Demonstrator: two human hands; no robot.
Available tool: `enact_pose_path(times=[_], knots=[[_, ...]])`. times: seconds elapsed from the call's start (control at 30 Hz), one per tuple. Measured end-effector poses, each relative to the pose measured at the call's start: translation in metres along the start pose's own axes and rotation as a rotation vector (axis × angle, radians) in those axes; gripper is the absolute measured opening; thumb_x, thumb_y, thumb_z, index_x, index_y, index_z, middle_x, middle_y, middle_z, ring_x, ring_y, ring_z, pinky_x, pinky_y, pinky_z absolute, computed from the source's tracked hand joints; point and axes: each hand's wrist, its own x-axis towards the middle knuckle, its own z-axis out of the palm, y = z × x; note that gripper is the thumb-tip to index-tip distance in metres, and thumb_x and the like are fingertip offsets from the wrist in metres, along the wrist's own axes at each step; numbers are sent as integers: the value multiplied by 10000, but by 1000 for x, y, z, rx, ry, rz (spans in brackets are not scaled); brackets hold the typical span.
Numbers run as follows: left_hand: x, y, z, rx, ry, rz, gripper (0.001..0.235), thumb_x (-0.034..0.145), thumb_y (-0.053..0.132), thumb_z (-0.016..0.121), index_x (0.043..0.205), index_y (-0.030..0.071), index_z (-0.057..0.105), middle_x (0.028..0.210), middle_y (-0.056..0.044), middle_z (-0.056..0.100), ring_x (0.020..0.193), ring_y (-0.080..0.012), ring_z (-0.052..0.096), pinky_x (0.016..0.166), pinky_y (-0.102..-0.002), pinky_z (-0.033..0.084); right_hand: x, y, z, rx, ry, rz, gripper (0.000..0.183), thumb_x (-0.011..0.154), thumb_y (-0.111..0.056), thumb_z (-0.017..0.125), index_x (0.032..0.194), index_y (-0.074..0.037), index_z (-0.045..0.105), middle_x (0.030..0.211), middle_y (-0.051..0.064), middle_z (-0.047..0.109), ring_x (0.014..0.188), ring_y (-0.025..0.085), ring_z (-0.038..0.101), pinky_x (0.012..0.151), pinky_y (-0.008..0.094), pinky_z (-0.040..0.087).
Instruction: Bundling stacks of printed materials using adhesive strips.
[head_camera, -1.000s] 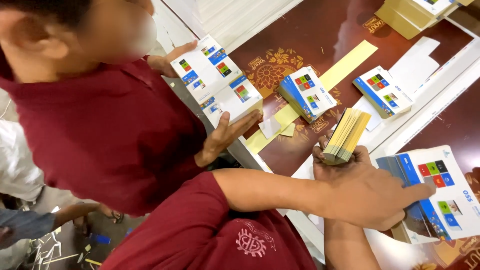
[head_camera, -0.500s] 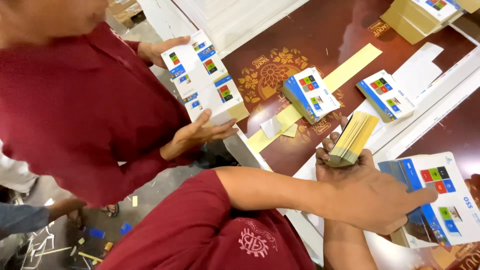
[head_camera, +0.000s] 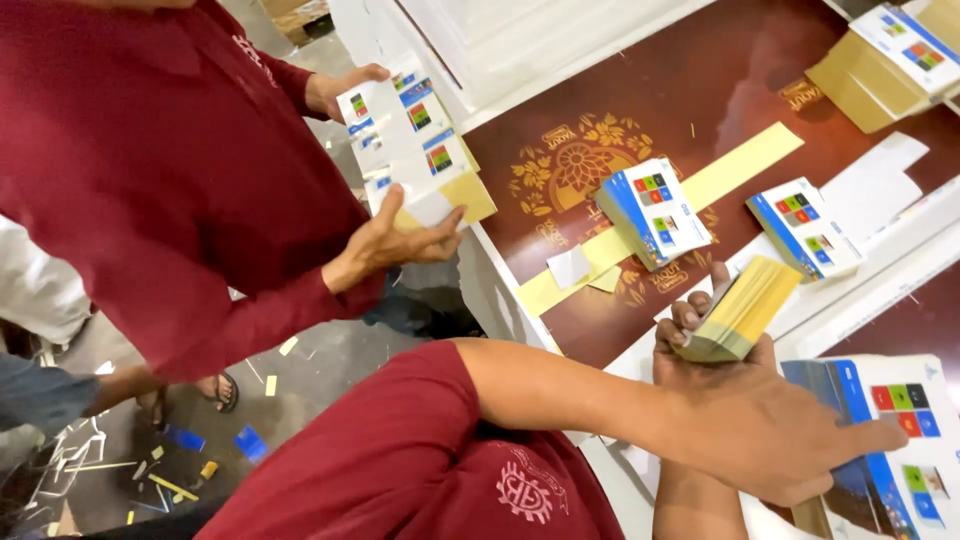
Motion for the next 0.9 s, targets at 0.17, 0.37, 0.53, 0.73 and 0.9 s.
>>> enact_pose_path(times=[0.17, 0.37, 0.53, 0.73, 0.9], knots=[[-1, -8, 15, -150, 78, 24, 632, 892, 254, 557, 1510, 212, 431, 700, -79, 673, 571, -341, 656, 600, -609, 484, 3, 0, -4, -11, -14, 1, 635, 993, -295, 502, 1546, 18, 507, 1011, 119, 616, 867, 221, 590, 707, 316, 494], [-6, -2, -13, -86, 8, 6, 675, 848, 256, 599, 1503, 207, 444, 702, -54, 703, 612, -322, 668, 775, -668, 447, 3, -6, -10, 17, -63, 6, 642, 996, -293, 493, 1556, 20, 494, 1051, 136, 627, 905, 234, 598, 730, 332, 506], [-41, -9, -62, -352, 456, 179, 348, 1017, 204, 588, 1354, 160, 512, 1093, -69, 689, 941, -261, 686, 866, -376, 547, 4, -8, -19, -7, -81, -46, 637, 976, -289, 490, 1552, -16, 498, 1091, 134, 644, 965, 243, 606, 770, 347, 525], [-76, -42, -125, -1045, 572, -70, 198, 1027, -35, 614, 1216, 23, 609, 1168, -58, 615, 941, -104, 607, 827, -227, 527, 11, -7, -10, -153, 191, -275, 450, 909, -191, 510, 1323, -22, 558, 1227, 102, 647, 1161, 269, 647, 1119, 418, 530], [-73, -94, -148, -931, 545, -329, 254, 1126, 104, 559, 1341, -26, 592, 1156, -86, 619, 1036, -117, 569, 913, -261, 493, 5, -9, 27, -237, 198, -312, 701, 843, -186, 461, 1524, -26, 498, 1345, 123, 659, 1190, 250, 642, 1063, 394, 519]])
